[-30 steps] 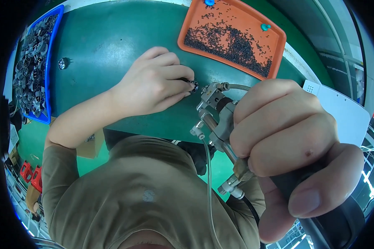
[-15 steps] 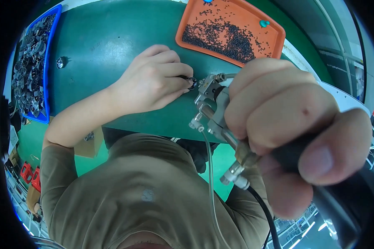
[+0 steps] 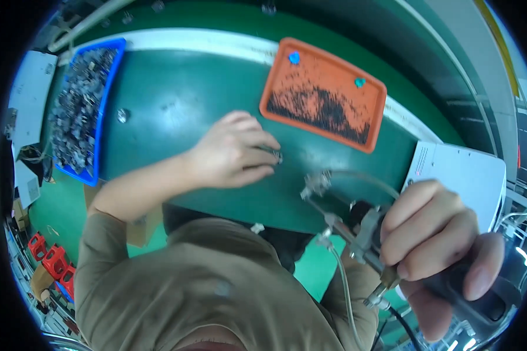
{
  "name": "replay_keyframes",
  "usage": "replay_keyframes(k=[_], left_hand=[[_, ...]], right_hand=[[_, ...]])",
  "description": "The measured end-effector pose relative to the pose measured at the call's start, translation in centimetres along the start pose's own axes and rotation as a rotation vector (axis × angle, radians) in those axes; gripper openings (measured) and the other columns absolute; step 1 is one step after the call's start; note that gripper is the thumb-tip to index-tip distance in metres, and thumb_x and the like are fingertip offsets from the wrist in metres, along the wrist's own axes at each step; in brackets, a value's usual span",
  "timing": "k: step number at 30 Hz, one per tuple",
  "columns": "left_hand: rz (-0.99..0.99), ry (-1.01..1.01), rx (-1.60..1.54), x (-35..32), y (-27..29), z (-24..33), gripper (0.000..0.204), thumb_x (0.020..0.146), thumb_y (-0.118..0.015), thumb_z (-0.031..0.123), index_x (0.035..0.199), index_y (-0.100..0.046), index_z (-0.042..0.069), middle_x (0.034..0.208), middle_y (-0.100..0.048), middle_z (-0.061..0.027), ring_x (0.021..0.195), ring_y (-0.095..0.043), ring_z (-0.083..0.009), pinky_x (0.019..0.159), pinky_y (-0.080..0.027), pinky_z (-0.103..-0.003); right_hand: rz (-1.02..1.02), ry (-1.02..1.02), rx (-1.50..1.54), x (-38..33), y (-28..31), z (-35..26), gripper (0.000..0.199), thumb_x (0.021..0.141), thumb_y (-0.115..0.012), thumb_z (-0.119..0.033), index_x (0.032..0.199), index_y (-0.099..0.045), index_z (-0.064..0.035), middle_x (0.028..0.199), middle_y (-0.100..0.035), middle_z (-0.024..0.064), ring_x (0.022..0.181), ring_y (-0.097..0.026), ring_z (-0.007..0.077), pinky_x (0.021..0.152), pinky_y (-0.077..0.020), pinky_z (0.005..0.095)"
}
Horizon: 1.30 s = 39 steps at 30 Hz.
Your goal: The person assembles small circular parts using a specialized handheld pressing and fastening tool.
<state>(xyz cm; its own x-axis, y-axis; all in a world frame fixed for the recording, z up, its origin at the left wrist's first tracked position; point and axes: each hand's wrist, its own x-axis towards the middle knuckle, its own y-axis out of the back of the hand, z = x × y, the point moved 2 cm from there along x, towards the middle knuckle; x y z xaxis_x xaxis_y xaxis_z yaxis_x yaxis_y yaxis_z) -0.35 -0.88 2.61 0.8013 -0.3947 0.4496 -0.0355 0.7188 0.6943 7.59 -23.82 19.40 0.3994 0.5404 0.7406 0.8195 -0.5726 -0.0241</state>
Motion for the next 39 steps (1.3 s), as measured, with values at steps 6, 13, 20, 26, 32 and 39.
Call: replay_keyframes(k=[6, 13, 20, 26, 32, 39], left_hand=[[0.303, -0.045, -0.091, 3.6, 3.5, -0.5, 0.009, 0.077, -0.077, 0.015, 0.085, -0.074, 0.012, 0.098, -0.071, -0.0045, 0.092, -0.068, -0.0249, 0.089, -0.051, -0.042], [0.237, 0.447, 0.419, 13.1, 4.6, -19.1, 0.026, 0.084, -0.070, 0.018, 0.108, -0.078, 0.013, 0.126, -0.070, -0.0108, 0.108, -0.070, -0.0343, 0.097, -0.057, -0.047], [0.237, 0.279, 0.337, 10.2, 6.5, -17.1, 0.022, 0.090, -0.076, 0.022, 0.102, -0.078, 0.003, 0.106, -0.076, -0.0133, 0.100, -0.073, -0.0310, 0.089, -0.058, -0.037], [0.037, 0.326, 0.119, -0.6, 7.0, -5.9, 0.014, 0.083, -0.080, 0.008, 0.096, -0.079, 0.004, 0.110, -0.076, -0.0103, 0.099, -0.072, -0.0279, 0.089, -0.056, -0.037], [0.064, 0.203, 0.164, -2.1, 6.1, -2.7, 0.019, 0.075, -0.082, 0.008, 0.094, -0.077, 0.006, 0.119, -0.070, -0.0089, 0.098, -0.066, -0.0272, 0.088, -0.053, -0.041], [-0.069, -0.004, -0.112, 0.2, 0.1, -0.8, 0.019, 0.075, -0.083, 0.013, 0.091, -0.074, 0.009, 0.119, -0.070, -0.0062, 0.106, -0.066, -0.0271, 0.094, -0.050, -0.042]], right_hand=[[-0.093, 0.012, -0.058, 0.5, 0.2, 0.5, 0.057, 0.094, -0.077, -0.045, 0.131, -0.052, -0.0090, 0.066, -0.062, -0.0030, 0.048, -0.059, 0.0103, 0.053, -0.0432, 0.0260], [-0.068, 0.032, -0.085, 0.4, 0.6, 0.7, 0.063, 0.089, -0.083, -0.043, 0.128, -0.046, -0.0094, 0.066, -0.062, 0.0017, 0.048, -0.061, 0.0185, 0.050, -0.0474, 0.0316], [-0.057, -0.006, -0.085, -0.1, 0.4, 1.2, 0.058, 0.096, -0.072, -0.052, 0.136, -0.053, -0.0144, 0.081, -0.061, 0.0000, 0.059, -0.058, 0.0130, 0.063, -0.0424, 0.0303], [-0.056, -0.065, -0.050, -0.5, 1.0, 1.9, 0.059, 0.096, -0.070, -0.056, 0.136, -0.055, -0.0156, 0.084, -0.061, -0.0007, 0.063, -0.059, 0.0135, 0.065, -0.0409, 0.0315], [-0.100, -0.102, -0.017, -0.9, 0.0, 3.2, 0.058, 0.094, -0.073, -0.057, 0.133, -0.056, -0.0177, 0.085, -0.062, -0.0007, 0.063, -0.060, 0.0135, 0.064, -0.0415, 0.0312], [-0.224, -0.134, 0.044, -0.9, -0.9, 4.4, 0.057, 0.094, -0.074, -0.055, 0.131, -0.052, -0.0177, 0.082, -0.061, -0.0004, 0.061, -0.061, 0.0133, 0.062, -0.0454, 0.0305]])
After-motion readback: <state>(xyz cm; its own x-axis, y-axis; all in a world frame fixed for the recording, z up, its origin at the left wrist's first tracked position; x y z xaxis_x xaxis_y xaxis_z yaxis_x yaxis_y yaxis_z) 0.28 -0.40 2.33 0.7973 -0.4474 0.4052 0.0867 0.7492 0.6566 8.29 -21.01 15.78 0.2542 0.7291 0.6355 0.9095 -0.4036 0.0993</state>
